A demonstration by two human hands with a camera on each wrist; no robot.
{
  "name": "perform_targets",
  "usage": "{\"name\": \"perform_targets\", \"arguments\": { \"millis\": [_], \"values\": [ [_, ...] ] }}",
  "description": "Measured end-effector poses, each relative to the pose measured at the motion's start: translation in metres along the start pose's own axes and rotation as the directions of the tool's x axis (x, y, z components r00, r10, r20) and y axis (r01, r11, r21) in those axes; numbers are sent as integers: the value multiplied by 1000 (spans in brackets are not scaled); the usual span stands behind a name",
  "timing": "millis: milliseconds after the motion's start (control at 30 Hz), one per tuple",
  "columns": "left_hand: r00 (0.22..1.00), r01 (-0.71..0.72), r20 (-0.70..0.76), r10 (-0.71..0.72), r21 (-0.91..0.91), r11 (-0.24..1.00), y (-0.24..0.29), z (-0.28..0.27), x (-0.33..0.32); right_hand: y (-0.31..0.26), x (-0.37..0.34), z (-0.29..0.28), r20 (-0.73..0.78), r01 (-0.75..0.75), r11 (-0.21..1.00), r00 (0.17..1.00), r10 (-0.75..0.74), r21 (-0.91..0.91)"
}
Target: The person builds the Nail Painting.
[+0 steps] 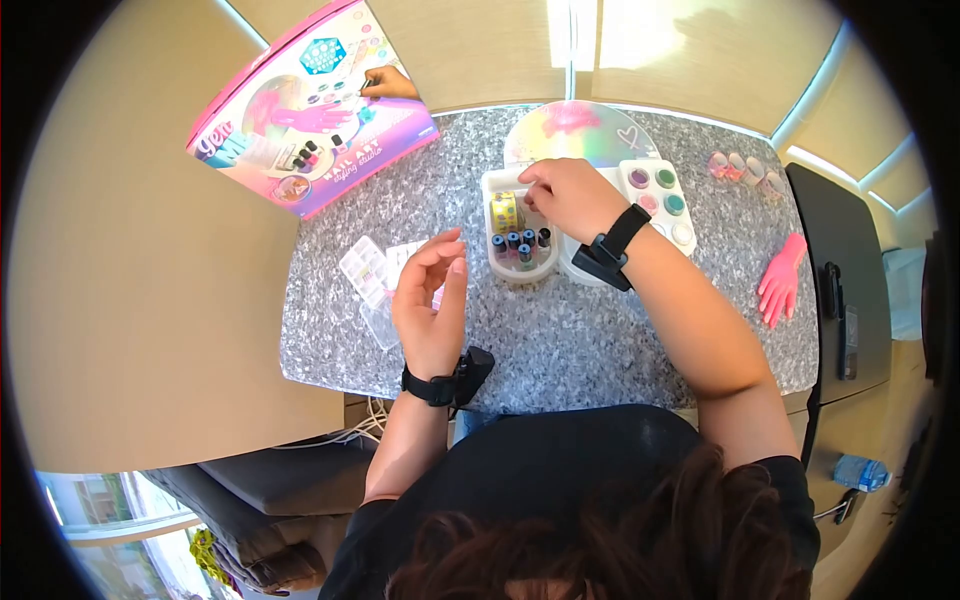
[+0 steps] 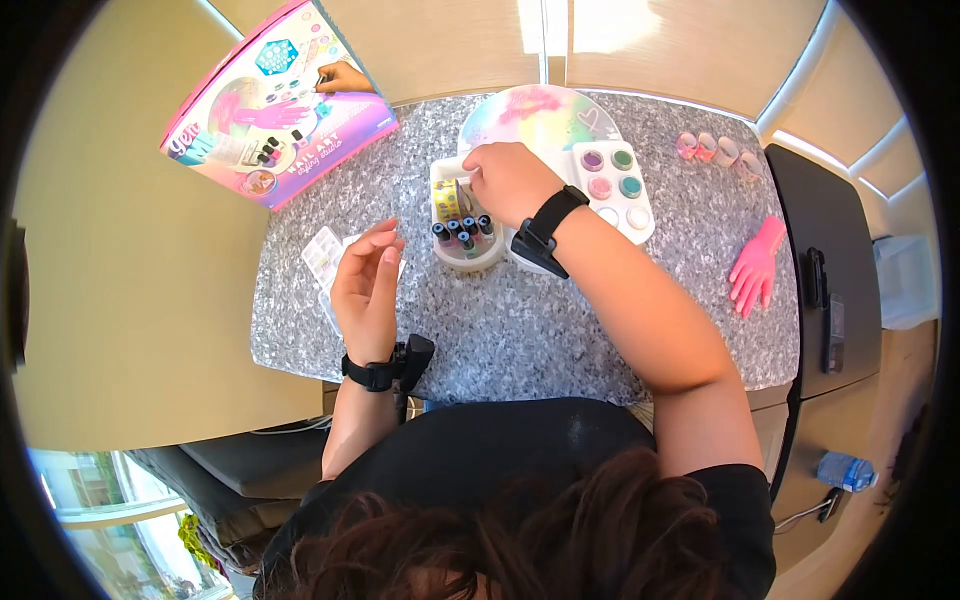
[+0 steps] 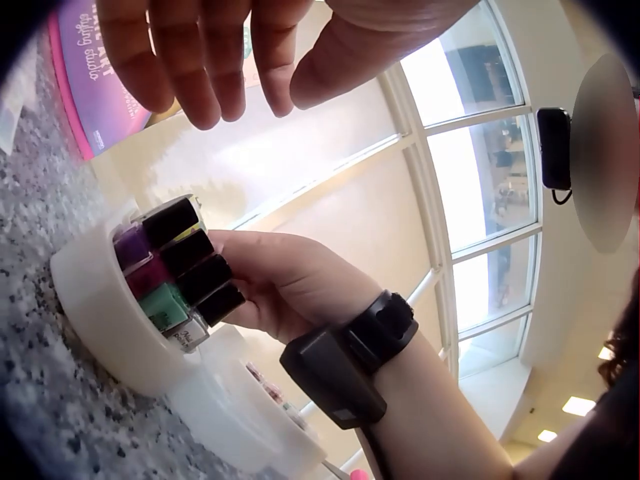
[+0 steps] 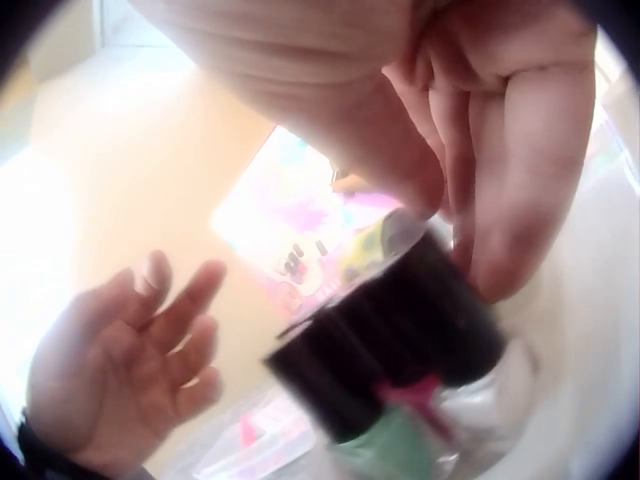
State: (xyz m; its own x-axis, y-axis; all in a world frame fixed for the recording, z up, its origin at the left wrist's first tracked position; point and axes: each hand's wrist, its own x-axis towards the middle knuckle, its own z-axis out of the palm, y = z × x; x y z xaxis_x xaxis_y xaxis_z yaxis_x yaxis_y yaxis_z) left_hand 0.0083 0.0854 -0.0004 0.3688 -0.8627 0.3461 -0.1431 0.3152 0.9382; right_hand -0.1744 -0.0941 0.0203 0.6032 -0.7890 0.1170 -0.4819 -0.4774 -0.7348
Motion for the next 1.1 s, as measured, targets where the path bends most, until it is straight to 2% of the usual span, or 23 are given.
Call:
{"name": "perform_targets", "arguments": {
  "millis": [67, 133, 167, 233, 300, 367, 467, 500, 533, 567, 600, 633, 700, 733, 767, 833, 900, 933, 967, 1000, 1033, 1067, 1100],
  "values": [
    [1000, 23, -2, -23, 30, 999, -2, -3, 1, 0, 3, -1, -12, -10, 999, 1000, 9, -48],
    [1000, 20, 2, -20, 27, 999, -3, -1, 1, 0, 8, 1, 111, -85, 996, 990, 84, -1],
    [1000, 17, 1, -17, 23, 1000, -3, 0, 2, 5, 15, 3, 106, -87, 996, 991, 86, -1],
    [1000, 12, 12, -12, 18, 1000, -2, 3, 1, 14, 31, 11, 376, -374, 880, 891, 254, 292],
    [1000, 7, 20, -7, 15, 1000, -1, 6, 1, 18, 36, 14, 389, -393, 863, 884, 260, 318],
    [999, 35, 38, -34, -20, 999, 0, 7, 0, 10, 33, 11, 435, -479, 742, 857, 277, 470],
    [999, 28, 46, -28, 4, 1000, 1, 6, 2, 9, 34, 9, 443, -452, 788, 859, 258, 419],
    [998, 29, 53, -29, 1, 1000, 2, 5, 2, 18, 39, 14, 438, -455, 785, 859, 264, 420],
    [999, 37, 36, -38, 21, 999, 2, 3, 1, 33, 45, 21, 384, -203, 944, 919, 92, 259],
    [998, 49, 30, -50, 29, 998, 1, 4, 0, 35, 42, 14, 363, 60, 996, 928, -78, 60],
    [999, 39, 35, -39, 27, 999, -3, 2, 0, 38, 30, 7, 272, 100, 985, 953, -134, 137],
    [999, -21, 45, 21, 7, 1000, -7, 2, 2, 15, 15, -12, 249, -113, 962, 967, 49, 249],
    [999, -26, 47, 25, 21, 999, -9, -2, 0, 0, -7, -35, 153, -261, 852, 965, 214, 453],
    [997, -37, 67, 36, 11, 999, -8, -3, 0, -1, -26, -50, 67, -186, 801, 981, 180, 569],
    [998, -7, 58, 6, 15, 1000, -6, -4, -1, 0, -41, -70, 19, -173, 742, 977, 212, 648],
    [999, 19, 51, -19, 5, 1000, -1, -3, -2, 16, -62, -106, -188, -143, 808, 936, 298, 571],
    [988, 148, 44, -146, -45, 988, 7, -2, -5, 76, -72, -135, -467, -68, 968, 866, 177, 240],
    [987, 151, 64, -149, -32, 988, 6, -2, -5, 101, -78, -150, -543, -175, 978, 813, 208, 113],
    [986, 157, 71, -154, -54, 986, 5, 0, -5, 124, -86, -164, -619, -288, 958, 753, 223, -6],
    [988, 133, 88, -128, -64, 989, 4, 2, -5, 153, -91, -176, -620, -297, 955, 753, 220, -23],
    [989, 109, 104, -101, -76, 991, 2, 4, -6, 183, -97, -187, -601, -449, 875, 755, 261, -184],
    [992, 60, 113, -56, -29, 998, -1, 6, -7, 189, -99, -195, -591, -568, 752, 748, 301, -336],
    [992, 56, 111, -51, -39, 998, -3, 9, -8, 195, -100, -197, -594, -567, 749, 749, 294, -343]
  ]
}}
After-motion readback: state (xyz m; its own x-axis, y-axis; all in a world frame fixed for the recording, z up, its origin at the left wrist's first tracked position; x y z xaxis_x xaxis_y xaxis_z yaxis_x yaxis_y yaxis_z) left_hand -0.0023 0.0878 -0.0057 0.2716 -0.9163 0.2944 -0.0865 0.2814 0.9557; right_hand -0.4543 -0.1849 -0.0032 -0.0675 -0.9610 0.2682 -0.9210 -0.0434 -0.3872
